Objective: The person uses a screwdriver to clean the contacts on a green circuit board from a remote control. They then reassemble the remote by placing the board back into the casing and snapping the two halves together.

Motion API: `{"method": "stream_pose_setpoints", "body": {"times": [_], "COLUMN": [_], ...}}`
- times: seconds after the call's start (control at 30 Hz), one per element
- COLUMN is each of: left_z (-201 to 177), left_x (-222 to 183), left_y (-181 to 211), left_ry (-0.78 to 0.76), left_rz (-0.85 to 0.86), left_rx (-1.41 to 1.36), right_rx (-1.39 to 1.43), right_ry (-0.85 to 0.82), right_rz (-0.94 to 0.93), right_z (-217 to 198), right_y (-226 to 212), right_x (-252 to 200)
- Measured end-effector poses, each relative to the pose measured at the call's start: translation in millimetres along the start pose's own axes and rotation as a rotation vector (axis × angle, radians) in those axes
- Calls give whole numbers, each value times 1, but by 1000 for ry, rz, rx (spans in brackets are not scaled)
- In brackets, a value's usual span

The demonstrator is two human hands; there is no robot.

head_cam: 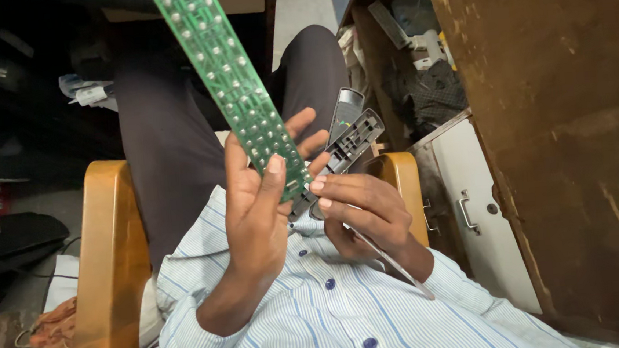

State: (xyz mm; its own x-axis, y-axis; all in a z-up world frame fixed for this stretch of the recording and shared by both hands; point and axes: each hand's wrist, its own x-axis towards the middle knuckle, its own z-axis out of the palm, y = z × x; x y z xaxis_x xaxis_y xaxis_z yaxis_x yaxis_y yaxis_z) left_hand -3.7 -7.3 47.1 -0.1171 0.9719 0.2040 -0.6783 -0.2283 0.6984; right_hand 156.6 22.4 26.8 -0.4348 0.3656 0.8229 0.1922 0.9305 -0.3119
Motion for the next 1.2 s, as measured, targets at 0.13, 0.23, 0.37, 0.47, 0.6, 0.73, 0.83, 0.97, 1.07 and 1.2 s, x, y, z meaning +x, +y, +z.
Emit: {"method": "stream_pose_setpoints", "body": {"times": [0.13,0.23,0.37,0.47,0.6,0.73,0.83,0.97,1.07,1.2], "left_z": [0,-1,-2,-1,-1,-3,-4,-4,-3,-5], "left_x": [-2,-6,-9,-10,-11,-12,-13,-14,-14,-13], "left_y": [3,5,5,1,-6,-9,-9,-8,-9,-14], "left_ry": [-33,-23,-2,23,32,34,21,-19,-1,8], "left_rz": [-39,-55,-47,-10,4,18,21,17,-2,7], "left_rx": [-151,-187,-152,-120,-77,-93,-110,-53,-67,-98], "right_rx": [-92,-89,-67,-41,13,32,34,24,5,17], "right_ry": [-37,-116,-143,-115,-110,-130,-115,-82,-112,-74], "right_rz": [-22,-53,-14,20,-81,11,11,32,35,17], "right_z": [-2,-7,-9,-2,5,3,5,6,5,11], "right_y": [-5,-10,-15,-18,-17,-19,-20,-20,-21,-21], "right_x": [4,8,9,9,9,8,7,5,3,4]}}
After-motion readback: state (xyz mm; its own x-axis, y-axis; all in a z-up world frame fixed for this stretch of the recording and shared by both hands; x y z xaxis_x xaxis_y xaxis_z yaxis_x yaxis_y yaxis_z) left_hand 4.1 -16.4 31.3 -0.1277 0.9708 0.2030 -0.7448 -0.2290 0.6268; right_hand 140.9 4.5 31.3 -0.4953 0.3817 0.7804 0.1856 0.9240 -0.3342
